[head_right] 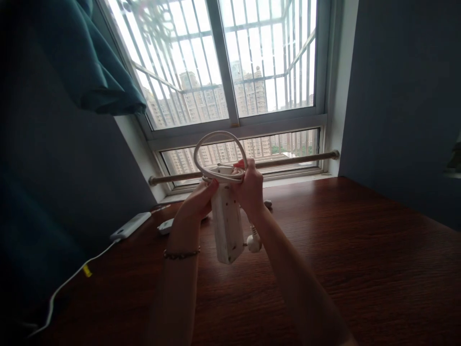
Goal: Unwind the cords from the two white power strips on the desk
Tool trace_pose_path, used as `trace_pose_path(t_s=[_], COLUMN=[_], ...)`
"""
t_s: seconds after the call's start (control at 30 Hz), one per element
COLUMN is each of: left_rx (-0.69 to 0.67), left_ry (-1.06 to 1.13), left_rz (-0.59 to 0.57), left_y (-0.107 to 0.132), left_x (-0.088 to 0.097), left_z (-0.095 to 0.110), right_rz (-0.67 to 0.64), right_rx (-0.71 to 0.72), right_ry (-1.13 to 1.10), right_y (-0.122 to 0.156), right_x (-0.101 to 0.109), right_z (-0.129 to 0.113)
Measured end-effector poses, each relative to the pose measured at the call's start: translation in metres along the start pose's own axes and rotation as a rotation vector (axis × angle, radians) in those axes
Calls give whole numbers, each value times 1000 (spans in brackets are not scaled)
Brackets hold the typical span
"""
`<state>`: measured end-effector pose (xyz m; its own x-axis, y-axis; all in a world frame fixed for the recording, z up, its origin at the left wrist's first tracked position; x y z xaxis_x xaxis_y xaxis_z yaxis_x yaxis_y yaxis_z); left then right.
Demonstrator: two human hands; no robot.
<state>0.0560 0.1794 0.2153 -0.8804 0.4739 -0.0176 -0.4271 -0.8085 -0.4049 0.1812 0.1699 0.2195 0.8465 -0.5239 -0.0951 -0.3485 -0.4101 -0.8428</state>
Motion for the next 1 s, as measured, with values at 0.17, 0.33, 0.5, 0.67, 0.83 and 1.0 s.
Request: trace_pose_path(t_s=[0.17,0.33,0.5,0.67,0.83,1.0], left_rx=[16,235,310,192,51,-65], left_ry=[-38,-173,-277,-391,-404,-441], left_rz=[-56,-247,-434,-438,-344,-50], left_y=[4,15,22,15,14,11], left_x=[3,-1,-19,-30,-31,-22], left_z=[6,7,3,-4,5,15], right_rz=[-155,-175,-3,75,114,106], right_rx=[-19,14,-204,-343,-401,-395], right_ry=[-65,44,98,138,140,147], right_y=[-5,-16,-25,-26,-21,-16], right_x=[3,17,34,42,38,31], right_z=[-1,1,12,18,15,9])
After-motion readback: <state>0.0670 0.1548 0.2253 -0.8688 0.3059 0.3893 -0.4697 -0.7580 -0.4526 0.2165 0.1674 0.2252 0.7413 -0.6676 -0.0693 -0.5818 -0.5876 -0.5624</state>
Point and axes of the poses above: each hand's wrist, its own y-axis away from the middle knuckle, its own x-axis out of the back of the hand, z = x × y, the point moved 4 cm from there along -y, towards the middle knuckle, and after that the axes turned 1 degree about -x, right-handed, at the moved point
